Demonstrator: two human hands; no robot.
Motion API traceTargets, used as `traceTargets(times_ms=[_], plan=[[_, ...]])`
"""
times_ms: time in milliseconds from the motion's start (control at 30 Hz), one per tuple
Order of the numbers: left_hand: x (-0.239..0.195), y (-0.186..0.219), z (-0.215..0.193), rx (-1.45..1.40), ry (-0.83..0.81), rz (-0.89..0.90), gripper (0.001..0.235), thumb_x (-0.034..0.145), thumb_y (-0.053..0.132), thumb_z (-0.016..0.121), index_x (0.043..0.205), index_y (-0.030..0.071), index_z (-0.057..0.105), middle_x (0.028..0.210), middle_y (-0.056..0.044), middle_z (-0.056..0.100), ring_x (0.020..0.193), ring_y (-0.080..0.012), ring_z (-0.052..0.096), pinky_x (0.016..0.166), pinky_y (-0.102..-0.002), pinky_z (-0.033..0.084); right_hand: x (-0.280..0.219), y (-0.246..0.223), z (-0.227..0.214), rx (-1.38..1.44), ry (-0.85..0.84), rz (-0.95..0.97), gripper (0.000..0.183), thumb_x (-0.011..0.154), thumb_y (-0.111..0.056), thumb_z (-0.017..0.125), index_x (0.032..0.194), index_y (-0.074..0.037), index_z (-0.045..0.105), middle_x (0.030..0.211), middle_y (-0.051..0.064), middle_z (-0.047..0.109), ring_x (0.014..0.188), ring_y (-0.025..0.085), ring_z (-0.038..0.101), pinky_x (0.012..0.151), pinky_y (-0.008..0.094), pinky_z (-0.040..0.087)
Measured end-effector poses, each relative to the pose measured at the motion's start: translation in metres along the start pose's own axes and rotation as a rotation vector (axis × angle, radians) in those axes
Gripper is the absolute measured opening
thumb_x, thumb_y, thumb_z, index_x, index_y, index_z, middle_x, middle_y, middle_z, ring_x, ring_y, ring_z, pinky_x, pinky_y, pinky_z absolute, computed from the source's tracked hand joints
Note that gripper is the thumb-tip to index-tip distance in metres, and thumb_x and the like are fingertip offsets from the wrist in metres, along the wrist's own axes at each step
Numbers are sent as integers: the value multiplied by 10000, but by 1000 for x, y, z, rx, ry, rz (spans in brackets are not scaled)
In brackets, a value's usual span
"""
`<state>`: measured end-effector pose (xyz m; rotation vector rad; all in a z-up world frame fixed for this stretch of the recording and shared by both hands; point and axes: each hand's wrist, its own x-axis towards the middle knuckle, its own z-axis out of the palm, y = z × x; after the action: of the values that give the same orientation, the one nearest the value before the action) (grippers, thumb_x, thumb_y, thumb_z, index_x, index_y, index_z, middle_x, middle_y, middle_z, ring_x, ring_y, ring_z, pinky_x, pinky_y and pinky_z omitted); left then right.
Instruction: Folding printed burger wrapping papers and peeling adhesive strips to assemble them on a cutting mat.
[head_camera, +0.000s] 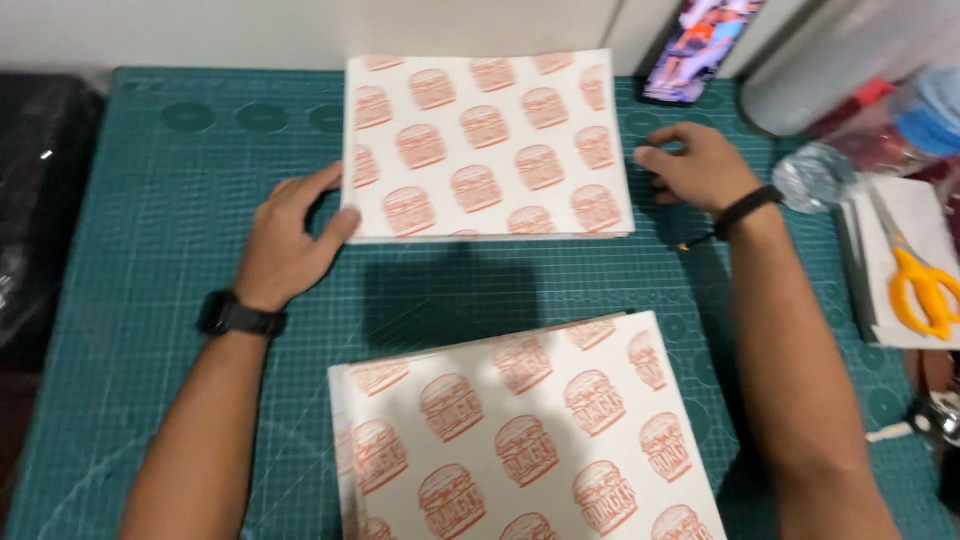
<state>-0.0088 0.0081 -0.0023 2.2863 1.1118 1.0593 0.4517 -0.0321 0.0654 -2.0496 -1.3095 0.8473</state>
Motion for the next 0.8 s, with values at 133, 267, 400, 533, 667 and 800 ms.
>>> traceTargets(times_ms=[133, 267, 400, 533, 667, 800], plan=[[0, -9, 3, -11, -23, 1, 324, 1085, 172, 574, 1374, 75, 685, 1229, -138, 714, 1195, -377, 647, 1051, -494, 467, -1, 1, 3, -78, 19, -32, 386, 1018, -186, 695, 1310, 63, 657, 1107, 371, 664, 991, 416, 696, 722, 492, 632], [1, 8, -1, 38, -91, -108, 399, 1078, 212, 471, 1400, 33, 623, 1324, -157, 666, 1229, -341, 560, 1032, -477, 437, -4, -13, 3, -261, -53, 23, 309, 1021, -326, 620, 1194, -88, 711, 1006, 102, 710, 820, 231, 670, 728, 383, 582], [2, 12, -1, 14, -117, -150, 387, 1060, 187, 474, 1394, 70, 631, 1333, -121, 655, 1246, -312, 536, 1045, -474, 437, -8, -19, 4, -324, -77, 27, 341, 1057, -348, 592, 1239, -87, 713, 1078, 115, 704, 870, 285, 670, 771, 449, 553], [1, 11, 0, 18, -106, -123, 378, 1053, 183, 501, 1383, 63, 639, 1321, -120, 658, 1229, -317, 543, 1043, -474, 437, 6, 0, 5, -357, -50, 2, 312, 1032, -387, 635, 1160, -127, 752, 956, 63, 720, 717, 256, 676, 731, 403, 500], [0, 3, 4, 27, -93, -117, 386, 1057, 201, 497, 1402, 88, 630, 1321, -109, 644, 1216, -318, 533, 1038, -477, 437, 12, 8, 6, -370, -67, -60, 303, 1032, -351, 634, 1157, -115, 779, 910, 75, 723, 699, 239, 662, 709, 375, 505], [1, 3, 3, 6, -99, -111, 373, 1055, 199, 495, 1374, 78, 645, 1315, -103, 642, 1226, -317, 537, 1047, -477, 433, 1, -6, 10, -333, -62, -11, 292, 1057, -313, 631, 1170, -79, 765, 1043, 93, 723, 824, 256, 641, 754, 406, 524]])
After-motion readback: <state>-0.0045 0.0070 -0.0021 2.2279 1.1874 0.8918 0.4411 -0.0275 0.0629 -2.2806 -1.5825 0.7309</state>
